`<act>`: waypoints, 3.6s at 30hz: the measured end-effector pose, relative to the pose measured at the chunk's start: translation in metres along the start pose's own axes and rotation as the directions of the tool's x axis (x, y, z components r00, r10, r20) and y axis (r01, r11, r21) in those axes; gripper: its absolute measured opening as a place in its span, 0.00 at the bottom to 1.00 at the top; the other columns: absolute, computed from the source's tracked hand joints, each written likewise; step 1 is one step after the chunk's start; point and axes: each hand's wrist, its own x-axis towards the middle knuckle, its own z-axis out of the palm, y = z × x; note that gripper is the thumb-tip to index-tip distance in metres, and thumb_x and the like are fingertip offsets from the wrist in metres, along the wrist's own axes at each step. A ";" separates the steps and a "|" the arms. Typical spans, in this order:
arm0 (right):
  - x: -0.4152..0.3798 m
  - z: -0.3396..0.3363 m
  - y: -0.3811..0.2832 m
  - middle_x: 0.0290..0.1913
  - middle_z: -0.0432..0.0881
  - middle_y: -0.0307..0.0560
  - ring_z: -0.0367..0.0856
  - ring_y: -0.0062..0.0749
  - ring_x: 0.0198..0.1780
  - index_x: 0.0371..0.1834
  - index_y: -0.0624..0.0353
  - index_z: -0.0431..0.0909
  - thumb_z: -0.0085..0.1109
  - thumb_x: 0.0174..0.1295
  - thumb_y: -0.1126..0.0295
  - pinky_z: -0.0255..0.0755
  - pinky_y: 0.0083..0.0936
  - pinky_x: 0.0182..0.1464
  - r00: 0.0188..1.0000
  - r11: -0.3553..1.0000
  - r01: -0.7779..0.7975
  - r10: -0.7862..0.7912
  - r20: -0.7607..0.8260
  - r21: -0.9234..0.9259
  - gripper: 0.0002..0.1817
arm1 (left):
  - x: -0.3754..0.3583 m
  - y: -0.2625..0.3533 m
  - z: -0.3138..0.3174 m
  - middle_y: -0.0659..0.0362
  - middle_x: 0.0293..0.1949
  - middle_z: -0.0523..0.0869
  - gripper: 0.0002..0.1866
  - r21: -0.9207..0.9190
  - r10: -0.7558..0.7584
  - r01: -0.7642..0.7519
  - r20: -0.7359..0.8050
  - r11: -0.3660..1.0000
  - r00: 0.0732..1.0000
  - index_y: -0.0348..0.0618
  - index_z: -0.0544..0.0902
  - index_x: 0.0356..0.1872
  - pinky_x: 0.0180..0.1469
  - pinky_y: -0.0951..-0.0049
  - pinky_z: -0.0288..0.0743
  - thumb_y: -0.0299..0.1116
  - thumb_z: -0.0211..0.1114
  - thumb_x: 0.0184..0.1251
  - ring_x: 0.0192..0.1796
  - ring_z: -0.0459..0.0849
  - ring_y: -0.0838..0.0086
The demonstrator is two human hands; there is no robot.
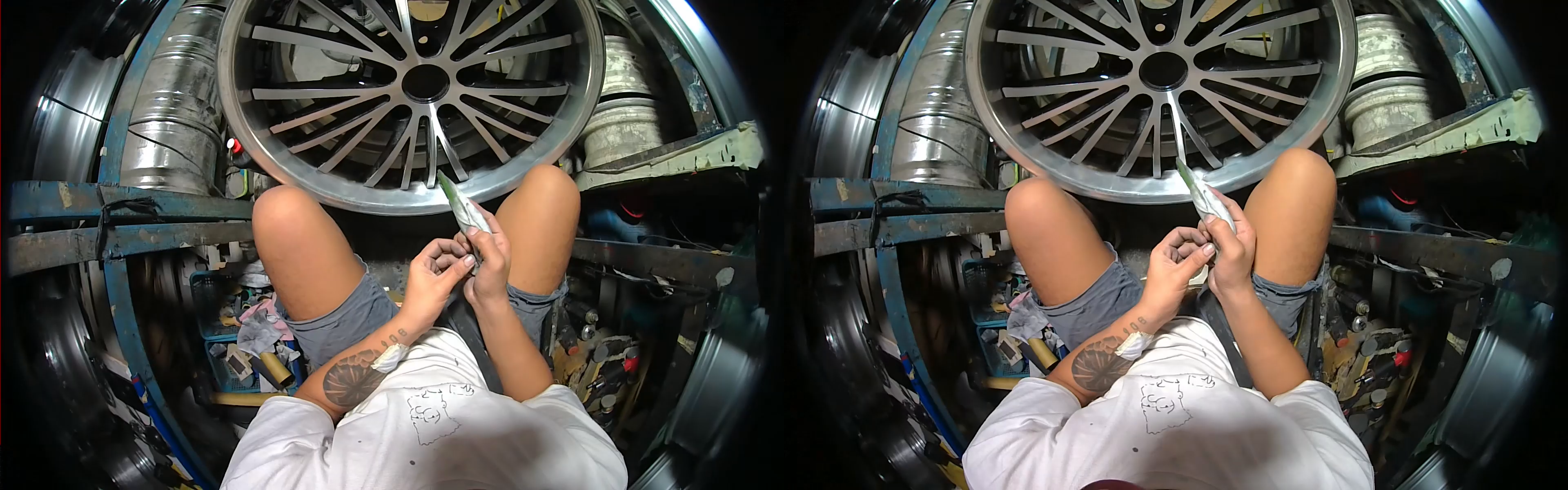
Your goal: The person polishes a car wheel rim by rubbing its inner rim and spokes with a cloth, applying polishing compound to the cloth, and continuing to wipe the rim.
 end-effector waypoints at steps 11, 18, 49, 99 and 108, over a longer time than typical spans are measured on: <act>-0.003 -0.003 -0.004 0.70 0.76 0.57 0.75 0.35 0.70 0.66 0.71 0.73 0.54 0.64 0.71 0.67 0.29 0.72 0.971 0.995 -0.083 0.095 0.220 -0.062 0.26 | 0.001 0.011 -0.006 0.55 0.50 0.89 0.16 0.160 -0.020 0.007 0.074 0.987 0.997 0.31 0.81 0.56 0.52 0.78 0.80 0.30 0.71 0.75 0.52 0.86 0.79; -0.007 -0.003 -0.010 0.63 0.79 0.57 0.81 0.35 0.63 0.69 0.71 0.71 0.52 0.64 0.75 0.73 0.31 0.67 0.950 0.938 0.128 -0.023 0.310 -0.323 0.28 | 0.002 0.010 -0.015 0.56 0.50 0.89 0.17 0.168 -0.095 0.069 0.152 0.983 0.984 0.30 0.80 0.59 0.57 0.76 0.79 0.32 0.68 0.77 0.53 0.86 0.78; 0.010 0.009 -0.026 0.28 0.72 0.38 0.61 0.15 0.20 0.76 0.60 0.66 0.58 0.65 0.76 0.73 0.22 0.30 0.964 0.990 -0.132 0.117 0.240 0.049 0.33 | 0.089 0.347 0.030 0.51 0.33 0.87 0.13 0.704 0.731 -0.378 0.676 -0.601 0.095 0.42 0.86 0.36 0.46 0.60 0.74 0.42 0.66 0.75 0.34 0.81 0.55; 0.142 0.037 -0.069 0.39 0.90 0.59 0.91 0.55 0.45 0.54 0.45 0.88 0.61 0.65 0.58 0.84 0.50 0.49 0.989 -0.767 0.136 0.141 0.043 -0.627 0.17 | 0.172 0.372 -0.019 0.45 0.34 0.86 0.09 0.792 0.801 -0.139 0.598 -0.595 -0.024 0.42 0.80 0.45 0.42 0.51 0.80 0.37 0.59 0.76 0.38 0.87 0.47; 0.154 0.022 -0.093 0.39 0.90 0.62 0.90 0.58 0.42 0.56 0.44 0.87 0.63 0.64 0.58 0.84 0.49 0.47 0.995 -0.711 0.092 0.046 0.084 -0.697 0.18 | 0.124 0.373 0.003 0.42 0.28 0.84 0.09 0.856 0.804 -0.468 0.430 -0.219 0.410 0.41 0.79 0.42 0.35 0.51 0.77 0.35 0.56 0.79 0.34 0.86 0.46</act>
